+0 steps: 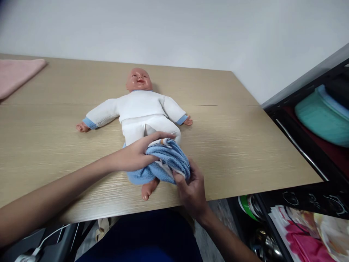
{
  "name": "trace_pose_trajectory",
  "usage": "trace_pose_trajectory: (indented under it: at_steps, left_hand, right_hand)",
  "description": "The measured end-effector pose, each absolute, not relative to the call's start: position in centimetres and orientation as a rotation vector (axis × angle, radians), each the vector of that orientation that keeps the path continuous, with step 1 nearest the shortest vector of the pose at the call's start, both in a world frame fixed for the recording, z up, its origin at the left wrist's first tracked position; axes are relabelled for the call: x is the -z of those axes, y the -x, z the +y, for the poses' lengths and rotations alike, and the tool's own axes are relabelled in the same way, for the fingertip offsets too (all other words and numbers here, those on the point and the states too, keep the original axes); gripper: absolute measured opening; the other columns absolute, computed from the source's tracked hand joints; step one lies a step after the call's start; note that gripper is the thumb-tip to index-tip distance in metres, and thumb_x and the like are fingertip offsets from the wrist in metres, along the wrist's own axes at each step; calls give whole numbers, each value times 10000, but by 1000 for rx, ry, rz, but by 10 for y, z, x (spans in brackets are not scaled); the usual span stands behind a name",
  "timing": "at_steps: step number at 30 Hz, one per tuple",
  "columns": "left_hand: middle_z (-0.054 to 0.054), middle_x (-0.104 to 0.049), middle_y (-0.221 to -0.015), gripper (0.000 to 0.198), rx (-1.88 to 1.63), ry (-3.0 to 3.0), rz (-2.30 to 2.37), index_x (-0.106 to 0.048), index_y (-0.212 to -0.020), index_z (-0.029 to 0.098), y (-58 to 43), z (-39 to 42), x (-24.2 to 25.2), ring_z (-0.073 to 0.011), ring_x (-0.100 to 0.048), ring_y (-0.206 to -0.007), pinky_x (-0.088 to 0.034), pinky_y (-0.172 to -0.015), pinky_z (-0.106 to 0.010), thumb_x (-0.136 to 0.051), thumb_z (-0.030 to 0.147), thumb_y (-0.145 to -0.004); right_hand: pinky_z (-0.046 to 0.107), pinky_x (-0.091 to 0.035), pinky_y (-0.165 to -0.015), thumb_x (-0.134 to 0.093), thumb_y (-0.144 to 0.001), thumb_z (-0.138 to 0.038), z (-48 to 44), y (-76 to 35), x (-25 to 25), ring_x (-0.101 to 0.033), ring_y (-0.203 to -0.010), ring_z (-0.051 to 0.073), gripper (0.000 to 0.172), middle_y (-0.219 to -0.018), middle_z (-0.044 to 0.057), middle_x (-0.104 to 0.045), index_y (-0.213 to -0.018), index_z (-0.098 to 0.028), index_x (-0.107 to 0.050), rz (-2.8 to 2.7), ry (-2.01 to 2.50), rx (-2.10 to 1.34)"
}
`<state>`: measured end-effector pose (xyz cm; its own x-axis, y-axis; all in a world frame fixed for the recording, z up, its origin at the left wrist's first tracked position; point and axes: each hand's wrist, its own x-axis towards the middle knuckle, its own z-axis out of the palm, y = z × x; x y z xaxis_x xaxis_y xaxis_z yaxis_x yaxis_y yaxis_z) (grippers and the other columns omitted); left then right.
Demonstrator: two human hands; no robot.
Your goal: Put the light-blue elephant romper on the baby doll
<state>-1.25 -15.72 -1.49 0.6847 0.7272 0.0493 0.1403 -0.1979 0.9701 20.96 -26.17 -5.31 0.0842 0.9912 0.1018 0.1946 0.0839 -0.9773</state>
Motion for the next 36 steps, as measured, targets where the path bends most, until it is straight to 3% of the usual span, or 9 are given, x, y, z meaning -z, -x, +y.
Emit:
trace_pose_trajectory:
  at_steps: [4,7,12,20,23,27,32,36]
  left_hand:
    - [-185,-582,-1708,708,-588,-1799,740,-495,-1662,133,12,-160,18,-321,-570,-1585,-441,-1344,-540,-661,183,-976]
    - [-215,-585,-1694,731,-593,-1858,774,-490,-1668,109,12,-161,21,-340,-582,-1571,-464,-1329,-553,-664,198,-963]
    - [-212,-607,-1643,759,-535,-1940,828,-498,-1668,137,9,-161,25,-362,-596,-1546,-478,-1321,-574,-677,216,-934]
    - [-255,-502,-1690,929,-477,-2116,903,-343,-1769,93,3,-169,33,-411,-508,-1607,-463,-1336,-596,-694,284,-930]
    - [-278,-524,-1653,922,-485,-2153,929,-347,-1763,56,0,-171,35,-422,-510,-1593,-473,-1315,-610,-677,283,-932]
    - [-261,-586,-1629,909,-437,-2120,939,-354,-1761,104,2,-168,30,-444,-536,-1562,-470,-1286,-659,-667,276,-926]
    - [-159,-731,-1496,982,-293,-1835,748,-172,-1835,257,7,-159,16,-370,-721,-1364,-564,-1178,-600,-643,235,-974]
    - [-113,-766,-1445,947,-351,-1640,534,-293,-1804,268,7,-154,10,-303,-756,-1299,-593,-1141,-477,-681,153,-947]
  right_hand:
    - [344,-571,-774,-742,-953,-309,-266,-210,57,-706,-833,234,140,-918,10,-787,-1058,-245,-808,-1374,1408,-862]
    - [355,-586,-809,-744,-937,-311,-271,-207,61,-732,-882,248,182,-965,25,-813,-1080,-229,-821,-1320,1463,-769]
    - [303,-605,-728,-781,-947,-315,-285,-197,59,-728,-795,205,135,-921,9,-798,-1044,-227,-813,-1168,1467,-766]
    - [301,-629,-711,-806,-938,-338,-305,-190,58,-767,-778,220,142,-880,25,-834,-1013,-218,-821,-1062,1533,-775]
    - [298,-633,-730,-780,-943,-312,-303,-194,67,-766,-786,212,130,-897,14,-835,-1035,-228,-819,-1061,1539,-754]
    - [271,-616,-699,-773,-905,-245,-298,-200,74,-735,-749,183,117,-877,-16,-804,-1018,-247,-805,-1135,1467,-745]
    - [279,-583,-605,-747,-879,-201,-295,-195,70,-656,-657,175,92,-783,-23,-728,-947,-256,-776,-1144,1367,-760]
    - [286,-554,-566,-747,-875,-199,-294,-186,67,-599,-612,172,93,-749,-31,-675,-938,-267,-745,-1154,1278,-727]
